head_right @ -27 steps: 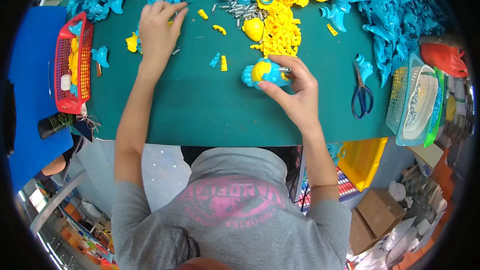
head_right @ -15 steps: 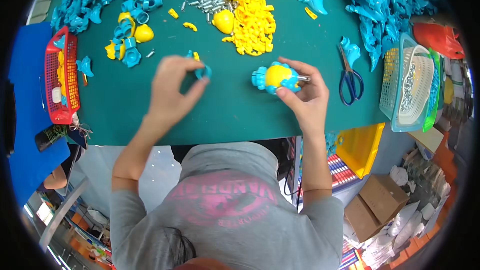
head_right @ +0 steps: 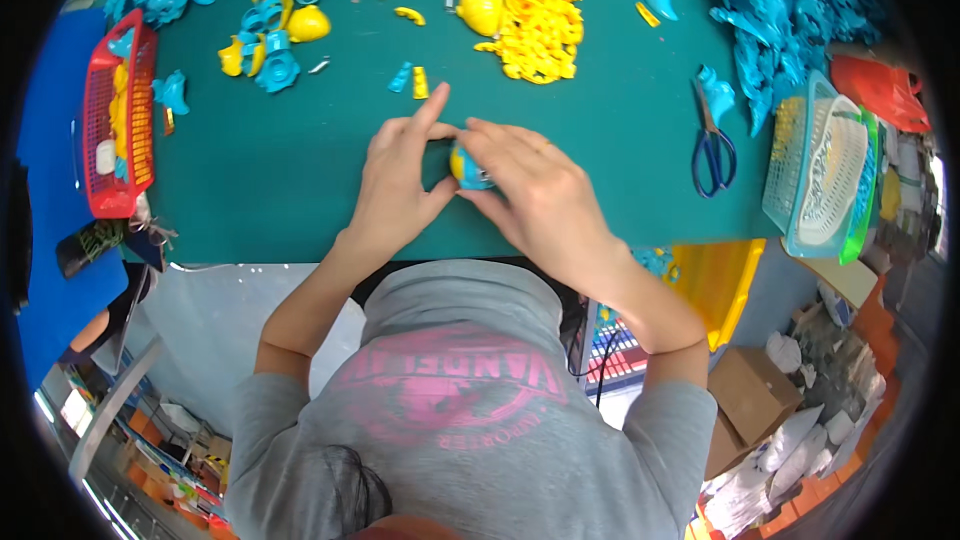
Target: Assembling small figures by inserting yellow balloon components into blue balloon bases.
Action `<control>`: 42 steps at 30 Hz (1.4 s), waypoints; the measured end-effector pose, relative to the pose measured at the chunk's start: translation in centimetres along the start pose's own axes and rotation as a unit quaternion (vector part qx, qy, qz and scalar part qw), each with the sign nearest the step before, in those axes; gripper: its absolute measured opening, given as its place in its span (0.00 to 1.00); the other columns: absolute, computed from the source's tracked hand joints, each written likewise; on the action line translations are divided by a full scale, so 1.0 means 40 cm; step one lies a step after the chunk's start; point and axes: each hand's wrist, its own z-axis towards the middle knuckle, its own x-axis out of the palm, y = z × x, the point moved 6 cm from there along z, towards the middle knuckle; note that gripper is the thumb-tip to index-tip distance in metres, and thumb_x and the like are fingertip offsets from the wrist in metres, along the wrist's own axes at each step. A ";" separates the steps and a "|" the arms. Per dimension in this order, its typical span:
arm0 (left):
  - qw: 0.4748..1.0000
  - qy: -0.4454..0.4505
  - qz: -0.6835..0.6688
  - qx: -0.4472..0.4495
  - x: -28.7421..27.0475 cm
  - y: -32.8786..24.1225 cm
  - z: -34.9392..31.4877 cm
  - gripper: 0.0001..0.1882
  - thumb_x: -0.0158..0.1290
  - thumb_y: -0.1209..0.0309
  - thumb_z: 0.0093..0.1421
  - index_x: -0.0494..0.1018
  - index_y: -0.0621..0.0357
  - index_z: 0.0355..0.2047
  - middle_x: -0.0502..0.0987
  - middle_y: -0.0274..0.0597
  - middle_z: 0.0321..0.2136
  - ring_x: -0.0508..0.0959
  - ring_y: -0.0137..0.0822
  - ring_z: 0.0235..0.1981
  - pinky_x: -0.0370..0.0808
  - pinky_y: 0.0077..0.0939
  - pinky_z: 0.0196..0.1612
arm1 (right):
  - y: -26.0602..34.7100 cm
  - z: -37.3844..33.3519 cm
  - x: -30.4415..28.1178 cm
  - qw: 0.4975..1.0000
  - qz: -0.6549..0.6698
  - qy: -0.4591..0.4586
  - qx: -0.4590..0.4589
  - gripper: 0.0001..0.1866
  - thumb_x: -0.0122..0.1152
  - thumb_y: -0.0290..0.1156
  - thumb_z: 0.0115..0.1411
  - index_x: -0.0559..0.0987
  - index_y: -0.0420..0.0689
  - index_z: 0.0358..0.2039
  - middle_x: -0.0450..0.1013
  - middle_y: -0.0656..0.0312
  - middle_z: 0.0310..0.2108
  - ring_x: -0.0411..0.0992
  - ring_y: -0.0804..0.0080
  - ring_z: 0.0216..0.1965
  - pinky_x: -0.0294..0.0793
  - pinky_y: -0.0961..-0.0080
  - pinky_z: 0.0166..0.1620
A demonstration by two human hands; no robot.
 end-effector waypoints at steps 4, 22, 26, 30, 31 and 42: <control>0.999 0.022 -0.023 0.011 -0.038 0.002 -0.004 0.44 0.60 0.77 0.40 0.52 0.51 0.59 0.72 0.36 0.39 0.67 0.40 0.40 0.63 0.34 0.46 | 0.016 0.024 0.010 0.996 -0.072 0.050 -0.005 0.24 0.66 0.24 0.40 0.73 0.41 0.42 0.71 0.54 0.43 0.70 0.57 0.43 0.71 0.69 0.44; 0.855 0.003 0.515 -0.069 -0.647 0.455 0.051 0.20 0.47 0.82 0.49 0.70 0.55 0.44 0.71 0.44 0.44 0.67 0.45 0.47 0.64 0.33 0.51 | -0.465 -0.812 -0.115 0.802 -0.052 0.150 0.576 0.22 0.67 0.30 0.41 0.76 0.37 0.39 0.75 0.53 0.33 0.74 0.67 0.33 0.71 0.74 0.38; 0.852 0.043 0.518 -0.060 -0.621 0.414 0.084 0.18 0.51 0.79 0.50 0.71 0.56 0.43 0.72 0.45 0.38 0.69 0.47 0.41 0.66 0.35 0.45 | -0.341 -0.667 -0.189 0.814 0.179 0.067 0.549 0.06 0.61 0.25 0.49 0.76 0.36 0.28 0.73 0.62 0.20 0.70 0.79 0.22 0.69 0.82 0.26; 0.829 0.061 0.550 -0.085 -0.643 0.440 0.095 0.15 0.53 0.78 0.47 0.72 0.57 0.38 0.71 0.46 0.35 0.70 0.47 0.35 0.67 0.35 0.40 | -0.306 -0.364 -0.262 0.900 0.258 -0.090 0.339 0.07 0.61 0.29 0.52 0.76 0.38 0.27 0.70 0.67 0.19 0.66 0.83 0.20 0.64 0.85 0.23; 0.830 0.044 0.551 -0.074 -0.654 0.436 0.091 0.11 0.54 0.75 0.49 0.73 0.58 0.35 0.72 0.45 0.33 0.71 0.45 0.35 0.67 0.34 0.39 | -0.333 -0.296 -0.266 0.919 0.189 -0.127 0.321 0.07 0.60 0.29 0.53 0.76 0.38 0.28 0.70 0.67 0.20 0.65 0.83 0.20 0.64 0.85 0.23; 0.967 -0.053 -0.083 -0.235 -0.226 0.125 -0.012 0.06 0.56 0.78 0.49 0.75 0.62 0.30 0.69 0.27 0.20 0.65 0.17 0.22 0.61 0.11 0.25 | -0.426 0.049 -0.237 0.975 -0.020 -0.147 0.164 0.07 0.60 0.30 0.52 0.75 0.41 0.29 0.71 0.64 0.22 0.68 0.81 0.24 0.68 0.82 0.28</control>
